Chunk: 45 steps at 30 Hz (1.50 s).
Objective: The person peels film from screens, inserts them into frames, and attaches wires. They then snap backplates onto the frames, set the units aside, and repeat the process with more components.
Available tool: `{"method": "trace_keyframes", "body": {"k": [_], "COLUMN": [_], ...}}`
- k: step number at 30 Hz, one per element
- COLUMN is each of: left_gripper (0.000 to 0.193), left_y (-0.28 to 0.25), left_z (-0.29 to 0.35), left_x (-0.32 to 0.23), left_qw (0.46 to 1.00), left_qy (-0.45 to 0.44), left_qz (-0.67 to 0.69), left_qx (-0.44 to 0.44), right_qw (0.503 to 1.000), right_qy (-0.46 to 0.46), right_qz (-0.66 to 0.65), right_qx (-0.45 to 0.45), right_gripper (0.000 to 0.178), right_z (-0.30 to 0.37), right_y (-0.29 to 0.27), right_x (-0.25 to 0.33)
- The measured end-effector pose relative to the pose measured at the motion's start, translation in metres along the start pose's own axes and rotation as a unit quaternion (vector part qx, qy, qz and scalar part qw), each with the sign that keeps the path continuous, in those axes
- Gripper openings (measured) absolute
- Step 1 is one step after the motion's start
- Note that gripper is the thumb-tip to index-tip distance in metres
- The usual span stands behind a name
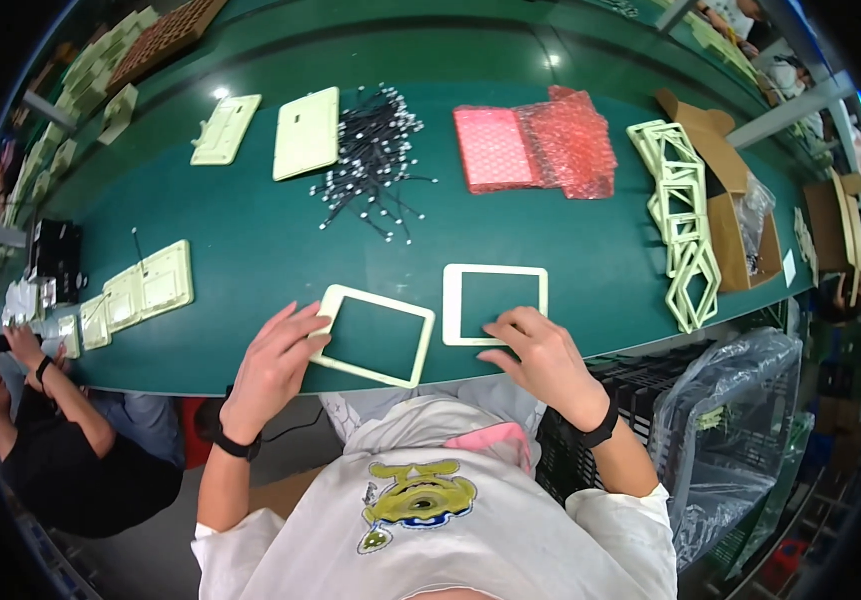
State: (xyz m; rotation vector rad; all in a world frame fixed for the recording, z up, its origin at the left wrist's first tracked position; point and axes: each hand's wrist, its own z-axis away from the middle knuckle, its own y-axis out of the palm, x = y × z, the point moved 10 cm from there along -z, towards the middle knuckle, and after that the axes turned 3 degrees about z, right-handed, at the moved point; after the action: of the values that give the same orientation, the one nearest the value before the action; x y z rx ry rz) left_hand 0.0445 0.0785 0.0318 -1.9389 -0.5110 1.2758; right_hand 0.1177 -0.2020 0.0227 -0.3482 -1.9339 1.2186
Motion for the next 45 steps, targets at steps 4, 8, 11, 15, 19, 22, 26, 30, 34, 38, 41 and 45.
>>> {"method": "trace_keyframes", "body": {"k": [4, 8, 11, 15, 19, 22, 26, 30, 34, 38, 41, 45], "left_gripper": [0.042, 0.041, 0.04, 0.034, 0.05, 0.068, 0.087, 0.097, 0.095, 0.093, 0.088, 0.076], "left_y": [0.015, 0.005, -0.017, -0.006, 0.052, 0.096, 0.119, 0.129, 0.125, 0.106, 0.09, 0.091], "left_z": [0.014, -0.013, -0.042, -0.138, -0.256, -0.303, -0.317, -0.323, -0.32, -0.316, -0.31, -0.306], "left_x": [-0.003, -0.015, -0.029, -0.028, 0.026, 0.032, 0.033, 0.028, 0.031, 0.025, 0.05, 0.056], "left_qw": [0.995, 0.996, 0.996, 0.975, 0.993, 0.985, 0.968, 0.959, 0.961, 0.963, 0.981, 0.97], "left_qy": [-0.041, -0.053, -0.065, -0.115, -0.109, -0.149, -0.201, -0.211, -0.228, -0.253, -0.193, -0.178], "left_qz": [-0.071, -0.069, -0.019, 0.189, 0.005, -0.07, -0.152, -0.19, -0.155, -0.082, 0.002, 0.16], "left_qx": [0.052, 0.024, -0.052, -0.03, -0.043, -0.047, 0.007, 0.024, 0.029, 0.037, -0.03, -0.05], "right_qw": [0.997, 0.967, 0.949, 0.944, 0.973, 0.981, 0.983, 0.987, 0.98, 0.983, 0.977, 0.967], "right_qy": [0.028, 0.105, 0.217, 0.296, 0.215, 0.157, 0.133, 0.139, 0.19, 0.148, 0.075, 0.066], "right_qz": [0.061, 0.209, 0.215, 0.142, -0.084, -0.035, 0.048, 0.041, 0.052, -0.047, -0.156, -0.201], "right_qx": [-0.04, -0.103, -0.083, -0.02, -0.001, -0.108, -0.118, -0.064, -0.032, -0.103, -0.128, -0.142], "right_gripper": [0.028, 0.047, 0.048, 0.046, 0.034, 0.034, 0.03, 0.028, 0.023, 0.015, 0.015, 0.019], "right_z": [-0.05, -0.138, -0.184, -0.189, -0.189, -0.165, -0.158, -0.156, -0.148, -0.141, -0.155, -0.157], "right_y": [-0.035, -0.05, -0.042, -0.031, -0.017, -0.029, -0.02, -0.026, -0.027, -0.062, -0.072, -0.075], "right_x": [-0.031, -0.115, -0.166, -0.213, -0.207, -0.209, -0.201, -0.199, -0.204, -0.175, -0.15, -0.152]}}
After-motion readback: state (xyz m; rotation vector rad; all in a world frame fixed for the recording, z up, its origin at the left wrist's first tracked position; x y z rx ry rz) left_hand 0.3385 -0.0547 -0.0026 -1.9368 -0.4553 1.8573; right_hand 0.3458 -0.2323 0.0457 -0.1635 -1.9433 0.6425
